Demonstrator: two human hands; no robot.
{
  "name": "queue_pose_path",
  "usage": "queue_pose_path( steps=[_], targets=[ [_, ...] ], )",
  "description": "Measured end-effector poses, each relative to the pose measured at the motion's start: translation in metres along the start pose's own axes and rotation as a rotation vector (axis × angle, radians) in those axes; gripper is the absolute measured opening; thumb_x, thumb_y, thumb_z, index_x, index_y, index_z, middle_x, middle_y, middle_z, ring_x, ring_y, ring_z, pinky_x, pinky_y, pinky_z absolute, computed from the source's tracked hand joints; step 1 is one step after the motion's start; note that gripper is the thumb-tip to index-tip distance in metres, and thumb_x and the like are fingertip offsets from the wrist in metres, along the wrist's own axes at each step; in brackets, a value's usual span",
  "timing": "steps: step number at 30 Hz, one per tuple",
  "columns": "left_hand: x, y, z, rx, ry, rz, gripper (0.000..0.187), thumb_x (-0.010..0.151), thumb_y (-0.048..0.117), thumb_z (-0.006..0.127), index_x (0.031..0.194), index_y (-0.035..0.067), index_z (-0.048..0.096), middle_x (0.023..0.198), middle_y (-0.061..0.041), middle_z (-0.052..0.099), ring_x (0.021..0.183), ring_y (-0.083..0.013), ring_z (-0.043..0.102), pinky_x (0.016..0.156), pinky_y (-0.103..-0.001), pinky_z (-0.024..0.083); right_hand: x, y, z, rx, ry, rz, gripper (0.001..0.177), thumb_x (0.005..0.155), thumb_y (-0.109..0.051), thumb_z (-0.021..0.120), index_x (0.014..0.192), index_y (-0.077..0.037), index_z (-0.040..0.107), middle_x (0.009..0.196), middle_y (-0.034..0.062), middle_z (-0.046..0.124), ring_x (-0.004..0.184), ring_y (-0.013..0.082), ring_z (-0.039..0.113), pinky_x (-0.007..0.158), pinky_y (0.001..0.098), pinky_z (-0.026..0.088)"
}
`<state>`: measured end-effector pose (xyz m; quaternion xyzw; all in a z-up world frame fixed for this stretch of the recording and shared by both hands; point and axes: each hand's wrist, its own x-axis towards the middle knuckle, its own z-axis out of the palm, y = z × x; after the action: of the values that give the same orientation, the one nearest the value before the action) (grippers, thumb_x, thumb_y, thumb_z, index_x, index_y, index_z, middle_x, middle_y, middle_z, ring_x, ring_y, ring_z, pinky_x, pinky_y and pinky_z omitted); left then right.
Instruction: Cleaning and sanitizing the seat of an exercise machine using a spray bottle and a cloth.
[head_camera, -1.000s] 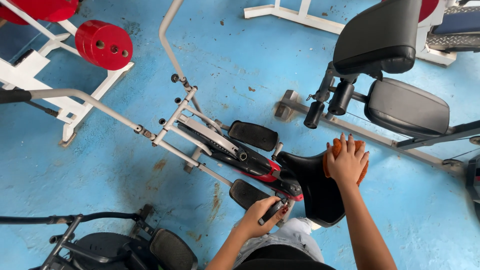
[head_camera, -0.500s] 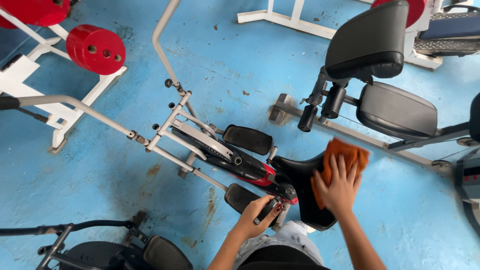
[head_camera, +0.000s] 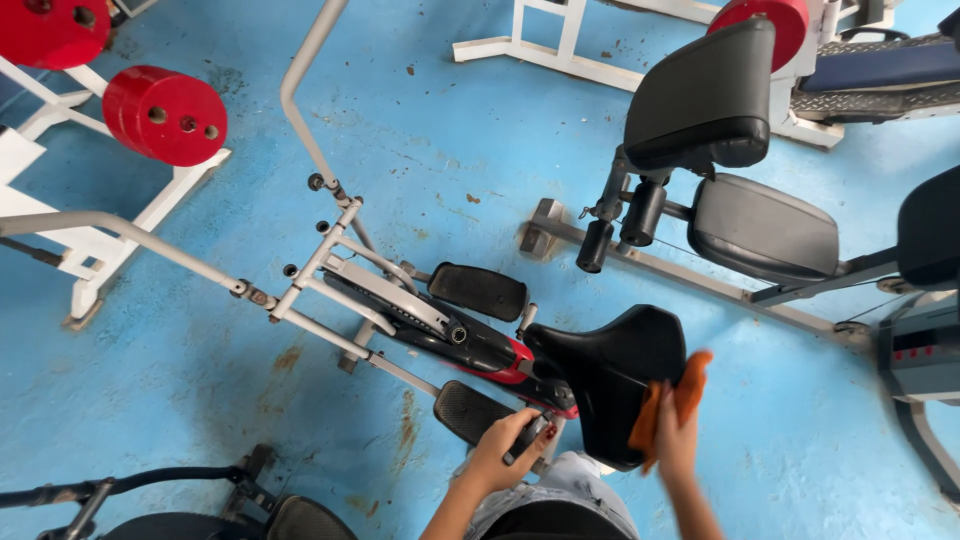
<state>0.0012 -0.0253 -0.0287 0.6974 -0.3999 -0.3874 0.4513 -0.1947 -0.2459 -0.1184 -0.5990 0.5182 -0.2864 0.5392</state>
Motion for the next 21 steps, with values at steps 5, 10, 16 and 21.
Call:
queue_pose_path(
  steps=[5, 10, 16, 21],
  targets=[
    [0.021, 0.001, 0.002, -0.080, 0.021, 0.096, 0.048, 0.099, 0.050, 0.053, 0.112, 0.008, 0.068, 0.074, -0.004, 0.071, 0.052, -0.0151, 0.058, 0.049, -0.030, 0.040, -0.072, 0.028, 0.012, -0.091, 0.185, -0.031, 0.044, 0.103, -0.028, 0.057, 0.132, 0.005, 0.053, 0.105, 0.0176, 0.067, 0.087, 0.0234, 0.063, 0.078, 0.0331, 0.050],
    [0.030, 0.028, -0.001, -0.103, -0.047, 0.121, 0.040, 0.100, 0.046, 0.055, 0.106, 0.009, 0.067, 0.078, -0.003, 0.071, 0.059, -0.0138, 0.060, 0.056, -0.028, 0.042, 0.031, -0.002, -0.003, -0.079, 0.114, 0.078, 0.055, 0.104, -0.043, 0.049, 0.140, -0.002, 0.053, 0.118, 0.0172, 0.062, 0.103, 0.0263, 0.060, 0.087, 0.0354, 0.048],
    [0.028, 0.030, 0.007, -0.077, -0.121, 0.062, 0.045, 0.097, 0.053, 0.055, 0.105, 0.010, 0.067, 0.074, -0.001, 0.070, 0.058, -0.0137, 0.060, 0.057, -0.028, 0.044, 0.054, -0.043, 0.003, -0.056, 0.018, 0.043, 0.049, 0.105, -0.035, 0.049, 0.144, -0.005, 0.051, 0.119, 0.0149, 0.066, 0.103, 0.0234, 0.065, 0.092, 0.0348, 0.053],
    [0.029, 0.027, 0.007, -0.066, -0.146, 0.021, 0.046, 0.097, 0.054, 0.056, 0.106, 0.011, 0.068, 0.070, -0.001, 0.070, 0.054, -0.0132, 0.061, 0.054, -0.028, 0.044, -0.032, 0.019, 0.010, -0.283, 0.119, -0.191, 0.062, 0.100, -0.020, 0.053, 0.153, 0.002, 0.032, 0.140, 0.0264, 0.054, 0.123, 0.0384, 0.060, 0.098, 0.0448, 0.051]
  ],
)
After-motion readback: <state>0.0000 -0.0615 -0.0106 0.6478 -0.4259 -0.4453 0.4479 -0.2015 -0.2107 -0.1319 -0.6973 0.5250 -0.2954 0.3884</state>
